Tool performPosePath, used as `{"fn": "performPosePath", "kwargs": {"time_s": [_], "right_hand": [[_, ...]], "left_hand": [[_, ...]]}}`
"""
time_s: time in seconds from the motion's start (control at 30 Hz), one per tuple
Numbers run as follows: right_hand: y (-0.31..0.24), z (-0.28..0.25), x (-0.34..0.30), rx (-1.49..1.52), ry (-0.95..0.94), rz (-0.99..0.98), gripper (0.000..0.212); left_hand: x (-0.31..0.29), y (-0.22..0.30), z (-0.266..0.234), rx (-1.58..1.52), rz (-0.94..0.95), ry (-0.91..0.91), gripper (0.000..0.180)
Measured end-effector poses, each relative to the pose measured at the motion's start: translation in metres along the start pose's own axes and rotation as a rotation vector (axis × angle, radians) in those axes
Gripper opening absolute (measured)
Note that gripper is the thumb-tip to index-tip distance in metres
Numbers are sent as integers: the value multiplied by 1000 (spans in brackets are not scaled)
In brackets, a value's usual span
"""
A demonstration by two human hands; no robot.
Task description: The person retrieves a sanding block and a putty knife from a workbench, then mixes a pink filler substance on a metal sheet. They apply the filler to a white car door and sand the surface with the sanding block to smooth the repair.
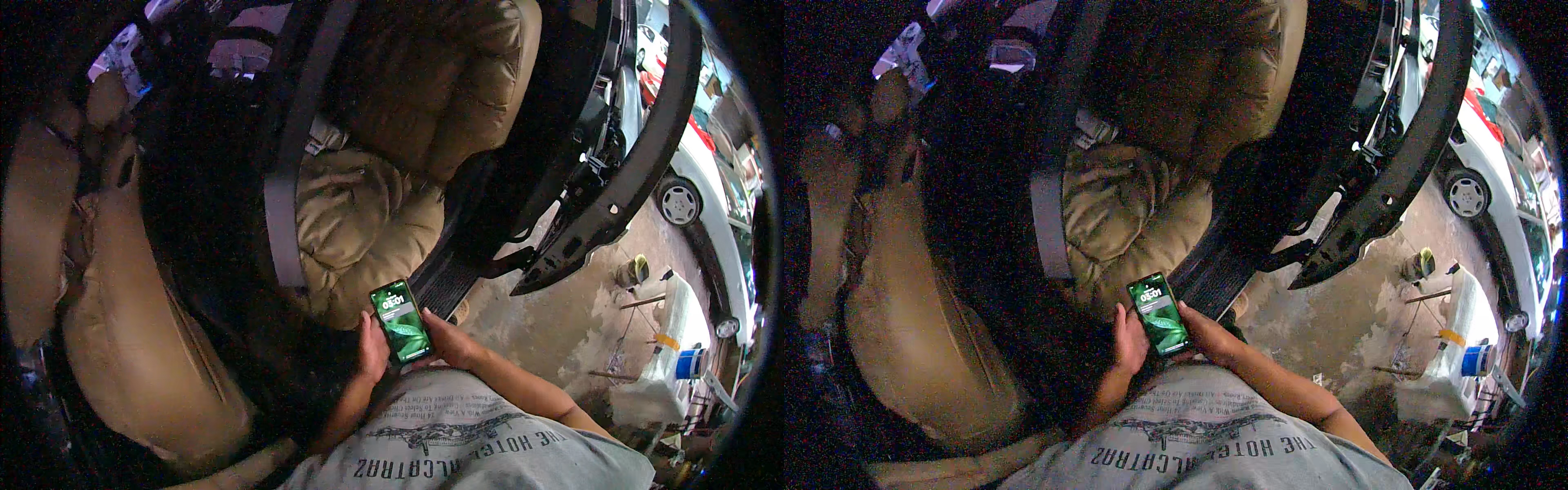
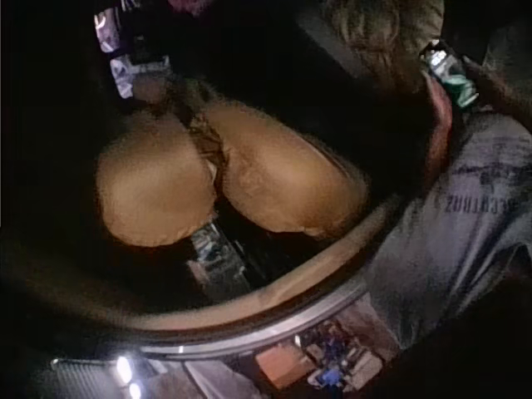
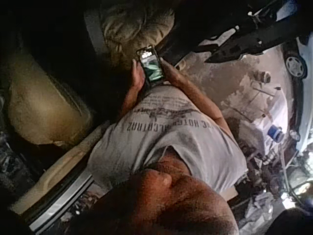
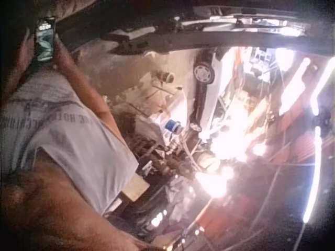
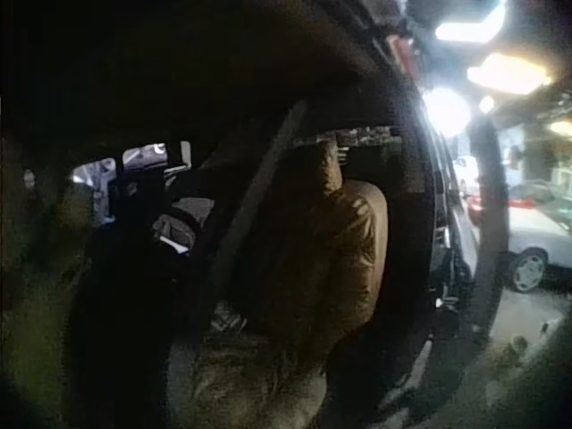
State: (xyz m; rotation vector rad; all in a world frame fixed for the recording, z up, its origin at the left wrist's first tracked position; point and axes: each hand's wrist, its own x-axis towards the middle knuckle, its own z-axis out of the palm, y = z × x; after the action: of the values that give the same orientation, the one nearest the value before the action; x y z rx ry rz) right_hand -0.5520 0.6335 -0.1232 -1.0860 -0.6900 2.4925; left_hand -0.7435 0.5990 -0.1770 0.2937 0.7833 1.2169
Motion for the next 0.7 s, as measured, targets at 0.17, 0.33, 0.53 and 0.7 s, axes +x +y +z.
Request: {"fn": "performPosePath", "kwargs": {"time_s": [0.17,0.33,0.53,0.7], "right_hand": [[8,-7,2,15,0,41,62],[11,-10,3,-4,34,29,58],[9,-8,3,-8,40,8,59],[14,-20,8,2,-25,8,60]], "left_hand": [[5,-12,-1,46,-26,143,76],[3,-8,8,64,-10,121,75],[1,-6,13,77,3,126,75],[-1,-3,18,90,7,109,77]]}}
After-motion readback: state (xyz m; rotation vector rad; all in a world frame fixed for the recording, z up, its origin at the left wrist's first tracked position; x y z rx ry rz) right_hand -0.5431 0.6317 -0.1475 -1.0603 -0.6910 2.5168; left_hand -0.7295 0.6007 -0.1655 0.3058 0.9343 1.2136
